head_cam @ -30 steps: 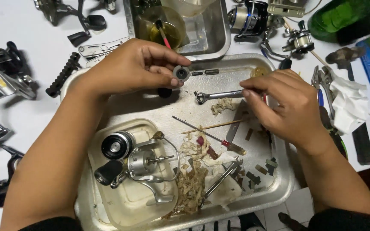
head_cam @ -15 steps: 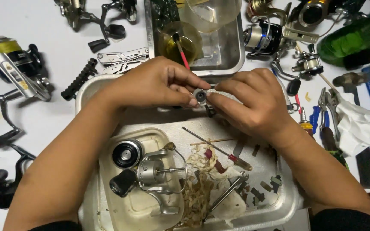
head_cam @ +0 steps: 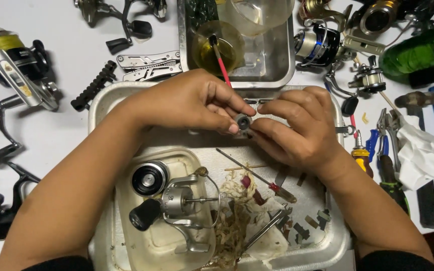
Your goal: The person cleans small internal components of a fishing reel using a cloth and a red brush. They repeatedly wipe the parts and use the brush to scrub inside the component, occasionally dipping the brush into a container of liquid. The workspace contains multiple fishing reels and tools.
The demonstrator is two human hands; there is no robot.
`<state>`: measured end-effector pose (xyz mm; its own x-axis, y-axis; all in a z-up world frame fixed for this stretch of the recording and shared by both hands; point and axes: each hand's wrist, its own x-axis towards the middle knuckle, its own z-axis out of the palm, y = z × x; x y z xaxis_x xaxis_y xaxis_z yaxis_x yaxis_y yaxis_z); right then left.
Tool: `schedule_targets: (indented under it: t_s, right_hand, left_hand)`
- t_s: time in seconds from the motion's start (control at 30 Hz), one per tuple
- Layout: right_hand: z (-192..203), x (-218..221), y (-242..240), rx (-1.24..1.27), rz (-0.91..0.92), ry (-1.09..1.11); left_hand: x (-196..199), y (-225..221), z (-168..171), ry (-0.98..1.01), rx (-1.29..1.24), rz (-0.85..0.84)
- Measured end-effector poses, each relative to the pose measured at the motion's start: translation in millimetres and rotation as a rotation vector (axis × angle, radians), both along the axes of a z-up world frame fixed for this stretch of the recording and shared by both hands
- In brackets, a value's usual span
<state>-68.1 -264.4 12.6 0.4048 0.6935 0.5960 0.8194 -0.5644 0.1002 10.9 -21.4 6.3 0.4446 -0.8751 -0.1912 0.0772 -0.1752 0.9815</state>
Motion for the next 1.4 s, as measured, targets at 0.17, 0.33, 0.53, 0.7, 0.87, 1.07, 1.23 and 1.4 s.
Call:
schedule_targets:
  t_s: [0.17, 0.33, 0.53, 0.7, 0.87, 1.07, 1.23, 1.4]
  right_hand:
    - [-5.7, -0.7, -3.5, 0.007, 0.069, -0.109]
    - [-13.8, -0.9, -7.4, -0.027, 0.133, -0.126]
    - [-11.6, -4.1, -7.4, 0.066, 0.005, 0.076]
    - [-13.8, -1.1, -7.7, 0.147, -0.031, 0.142]
    - [-15.2, -2.5, -7.7, 0.217, -0.082, 0.311]
    - [-3.9, -3.9, 1.9, 0.418, -0.137, 0.577]
    - [2.9, -1.7, 8.9, 0.406, -0.155, 0.644]
    - [-0.7, 1.9, 10.2, 0.357, -0.161, 0.650]
  left_hand:
    - [-1.1, 0.2, 6.4, 0.033, -0.012, -0.025]
    - [-1.6, 0.1, 5.9, 0.045, 0.001, -0.067]
    - [1.5, 1.4, -1.9, 0.099, -0.072, -0.036]
    - [0.9, 1.6, 5.5, 0.064, 0.016, 0.023]
    - [1.8, 0.2, -0.6, 0.102, 0.005, 0.057]
    - [6.1, 0.4, -14.6, 0.118, -0.095, 0.074]
    - [3.6, 0.6, -8.4, 0.096, -0.075, 0.087]
    - [0.9, 1.0, -3.1, 0.077, -0.071, 0.074]
